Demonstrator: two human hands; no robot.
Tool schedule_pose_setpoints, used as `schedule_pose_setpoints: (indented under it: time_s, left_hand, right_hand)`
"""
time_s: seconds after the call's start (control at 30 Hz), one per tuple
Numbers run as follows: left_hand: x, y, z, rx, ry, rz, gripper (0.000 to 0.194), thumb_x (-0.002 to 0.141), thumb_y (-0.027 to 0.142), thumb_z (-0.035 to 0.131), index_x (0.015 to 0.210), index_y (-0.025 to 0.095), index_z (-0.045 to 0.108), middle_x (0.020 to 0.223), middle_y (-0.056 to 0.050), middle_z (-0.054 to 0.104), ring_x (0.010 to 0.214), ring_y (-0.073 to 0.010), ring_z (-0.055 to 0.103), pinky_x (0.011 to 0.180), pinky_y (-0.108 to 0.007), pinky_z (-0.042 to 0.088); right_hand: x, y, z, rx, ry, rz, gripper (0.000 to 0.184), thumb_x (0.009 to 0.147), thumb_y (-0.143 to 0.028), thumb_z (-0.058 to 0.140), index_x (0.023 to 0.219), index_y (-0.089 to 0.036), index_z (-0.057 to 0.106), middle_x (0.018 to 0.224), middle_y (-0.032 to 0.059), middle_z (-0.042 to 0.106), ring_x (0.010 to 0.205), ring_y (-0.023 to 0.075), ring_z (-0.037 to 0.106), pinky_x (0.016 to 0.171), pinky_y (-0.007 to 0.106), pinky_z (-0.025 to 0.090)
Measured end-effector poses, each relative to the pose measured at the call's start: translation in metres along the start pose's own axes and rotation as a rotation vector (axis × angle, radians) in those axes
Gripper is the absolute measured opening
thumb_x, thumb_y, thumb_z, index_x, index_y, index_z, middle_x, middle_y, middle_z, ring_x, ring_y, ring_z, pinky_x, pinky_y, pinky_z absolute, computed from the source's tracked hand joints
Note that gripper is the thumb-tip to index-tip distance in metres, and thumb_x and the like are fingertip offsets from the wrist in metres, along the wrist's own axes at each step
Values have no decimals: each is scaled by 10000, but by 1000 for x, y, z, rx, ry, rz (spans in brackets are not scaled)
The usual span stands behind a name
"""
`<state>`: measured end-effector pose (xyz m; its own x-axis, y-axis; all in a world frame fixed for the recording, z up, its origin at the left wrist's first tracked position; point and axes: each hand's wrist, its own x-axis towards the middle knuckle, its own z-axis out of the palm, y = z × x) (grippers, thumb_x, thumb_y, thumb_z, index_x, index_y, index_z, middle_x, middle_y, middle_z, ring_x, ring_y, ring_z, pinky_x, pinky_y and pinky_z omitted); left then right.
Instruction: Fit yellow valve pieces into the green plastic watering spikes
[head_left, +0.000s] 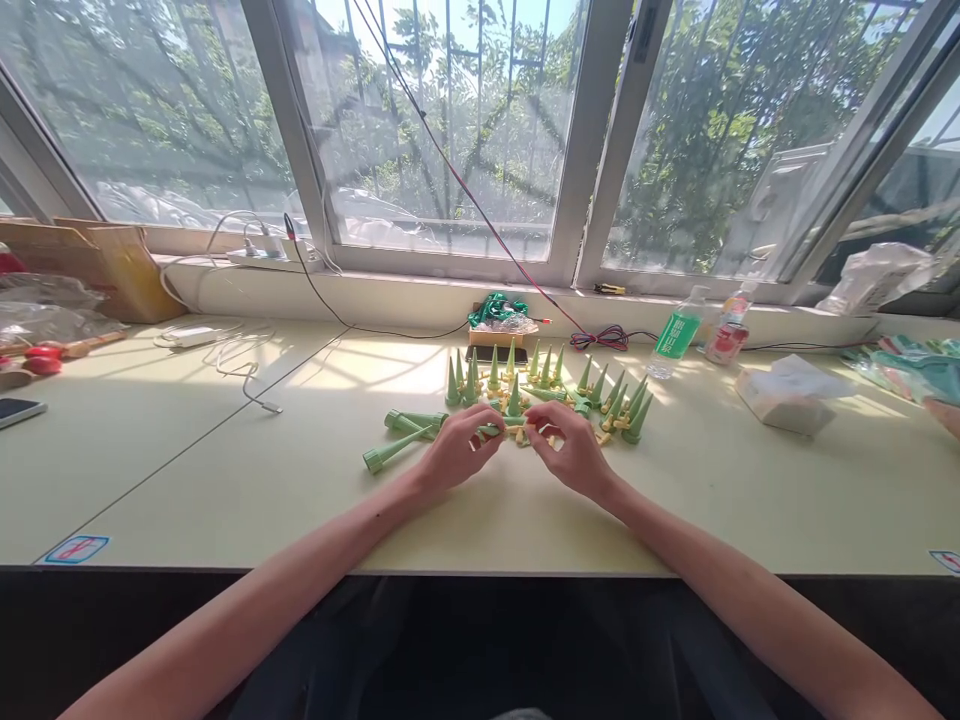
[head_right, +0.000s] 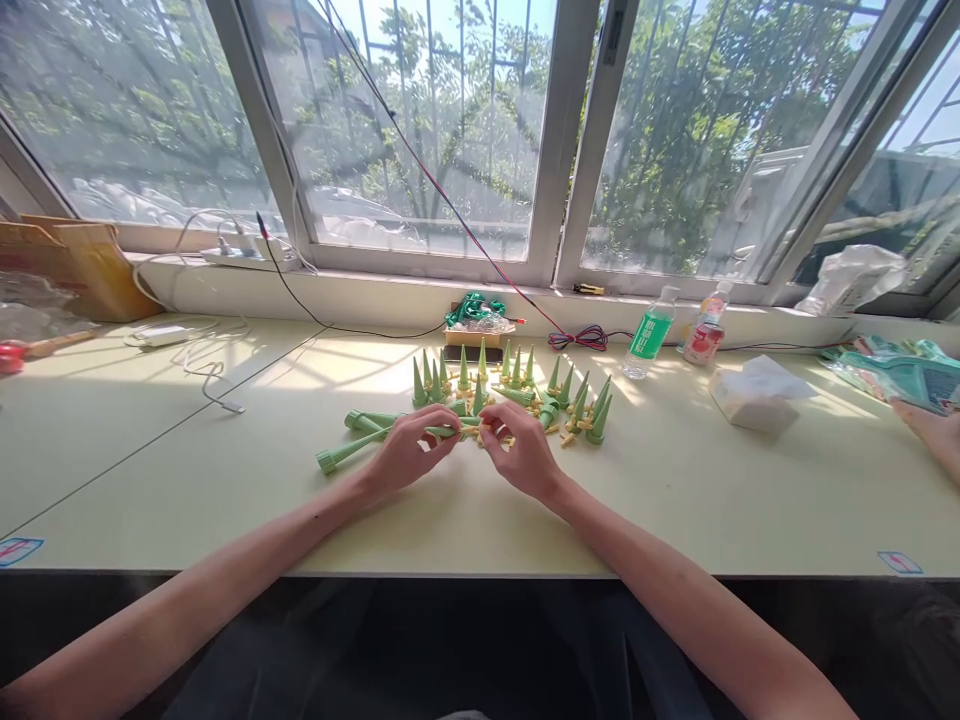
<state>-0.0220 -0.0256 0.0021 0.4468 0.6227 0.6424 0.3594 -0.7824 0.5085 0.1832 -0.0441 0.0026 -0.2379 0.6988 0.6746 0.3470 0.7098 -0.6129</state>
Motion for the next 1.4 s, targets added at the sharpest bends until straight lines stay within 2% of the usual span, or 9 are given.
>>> schedule_pose_setpoints:
  time_s: [0.33,0.73,1.0,1.4]
  left_hand:
    - [-1,-1,0,4,12,7,62,902,173,569,885,159,627,870,-35,620,690,-99,614,566,-185,533]
    - [-1,2,0,-5,-28,-9,68,903,166,566,877,160,628,867,-36,623,686,-102,617,538,-187,513]
    - [-1,-1,2,2,-35,-6,58,896,181,574,894,161,629,868,-32,640,653,-93,593,539,-189,522]
    - [-2,0,2,-50,-96,-135,95,867,218,610,938,159,635,815,-20,659,596,-89,595,524,-184,503]
  right_hand:
    - [0,4,1,2,-9,18,88,887,-220,589,968,-195,617,934,59,641,751,155,638,700,316,588]
    - [-1,6,2,125,-77,94,119,905,-294,605,977,-199,606,926,61,598,772,173,636,574,296,599]
    - [0,9,3,120,-110,84,119,899,-289,605,974,-196,608,882,52,602,760,173,625,571,298,597]
    - [-2,17,6,154,-172,85,172,888,-313,623,1013,-195,612,886,55,621,779,176,651,591,297,611]
